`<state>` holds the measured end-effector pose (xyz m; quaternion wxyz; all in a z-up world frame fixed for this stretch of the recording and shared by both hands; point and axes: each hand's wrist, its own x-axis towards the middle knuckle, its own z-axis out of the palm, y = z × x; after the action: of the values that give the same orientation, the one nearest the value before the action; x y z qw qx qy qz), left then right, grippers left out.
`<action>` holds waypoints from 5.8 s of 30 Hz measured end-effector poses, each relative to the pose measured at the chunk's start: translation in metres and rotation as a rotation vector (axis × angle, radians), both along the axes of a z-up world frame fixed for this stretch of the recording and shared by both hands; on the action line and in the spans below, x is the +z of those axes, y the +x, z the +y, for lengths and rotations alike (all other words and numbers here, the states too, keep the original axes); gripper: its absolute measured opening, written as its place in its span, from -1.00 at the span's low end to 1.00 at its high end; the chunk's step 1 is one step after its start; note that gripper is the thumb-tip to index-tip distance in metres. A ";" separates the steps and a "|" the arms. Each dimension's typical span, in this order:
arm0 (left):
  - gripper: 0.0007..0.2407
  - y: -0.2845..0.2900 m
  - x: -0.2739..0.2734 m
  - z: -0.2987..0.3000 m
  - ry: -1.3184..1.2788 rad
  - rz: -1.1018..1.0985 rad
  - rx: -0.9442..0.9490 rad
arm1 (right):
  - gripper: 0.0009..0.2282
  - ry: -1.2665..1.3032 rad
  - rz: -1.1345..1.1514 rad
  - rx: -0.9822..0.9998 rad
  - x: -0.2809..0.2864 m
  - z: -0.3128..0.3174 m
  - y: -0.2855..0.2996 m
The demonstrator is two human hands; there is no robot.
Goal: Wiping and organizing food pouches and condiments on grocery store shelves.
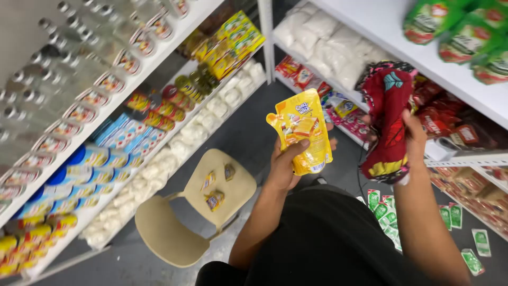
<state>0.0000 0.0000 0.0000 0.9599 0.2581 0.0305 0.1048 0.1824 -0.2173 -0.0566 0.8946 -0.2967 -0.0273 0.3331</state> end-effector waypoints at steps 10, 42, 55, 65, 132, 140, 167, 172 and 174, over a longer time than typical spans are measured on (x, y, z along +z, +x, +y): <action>-0.64 0.083 -0.018 -0.077 0.549 0.257 0.007 | -0.54 -0.917 -1.292 -0.316 0.137 -0.002 -0.013; -0.53 0.212 -0.080 -0.081 -0.203 0.369 -0.349 | -0.69 -0.943 -1.232 -0.491 0.140 -0.035 0.020; -0.69 0.231 0.080 -0.007 -0.165 0.288 -0.354 | -0.79 -1.291 -1.355 -0.673 0.151 0.102 -0.013; -0.57 0.213 0.030 -0.010 -0.068 0.276 -0.644 | -0.61 -1.449 -1.107 -0.885 0.182 0.088 -0.004; -0.41 0.168 0.080 -0.057 -0.458 -0.236 -0.667 | -0.60 -1.594 -1.356 -0.669 0.182 0.061 -0.098; -0.39 0.182 0.110 -0.021 -0.175 -0.207 -0.682 | -0.67 -1.403 -1.423 -0.751 0.202 0.041 -0.084; -0.52 0.152 0.099 -0.114 -0.563 -0.230 -0.688 | -0.60 -1.515 -1.281 -0.913 0.226 0.001 -0.101; -0.50 0.140 0.077 -0.120 -0.480 -0.176 -0.553 | -0.77 -1.366 -1.394 -0.678 0.193 -0.008 -0.123; -0.49 0.123 0.070 -0.122 -0.384 -0.088 -0.446 | -0.67 -1.438 -1.428 -0.671 0.175 -0.020 -0.138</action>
<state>0.1232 -0.1221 0.0702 0.9909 0.0675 -0.0493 -0.1056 0.0446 -0.2374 0.1185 0.3325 -0.8736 -0.2590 -0.2435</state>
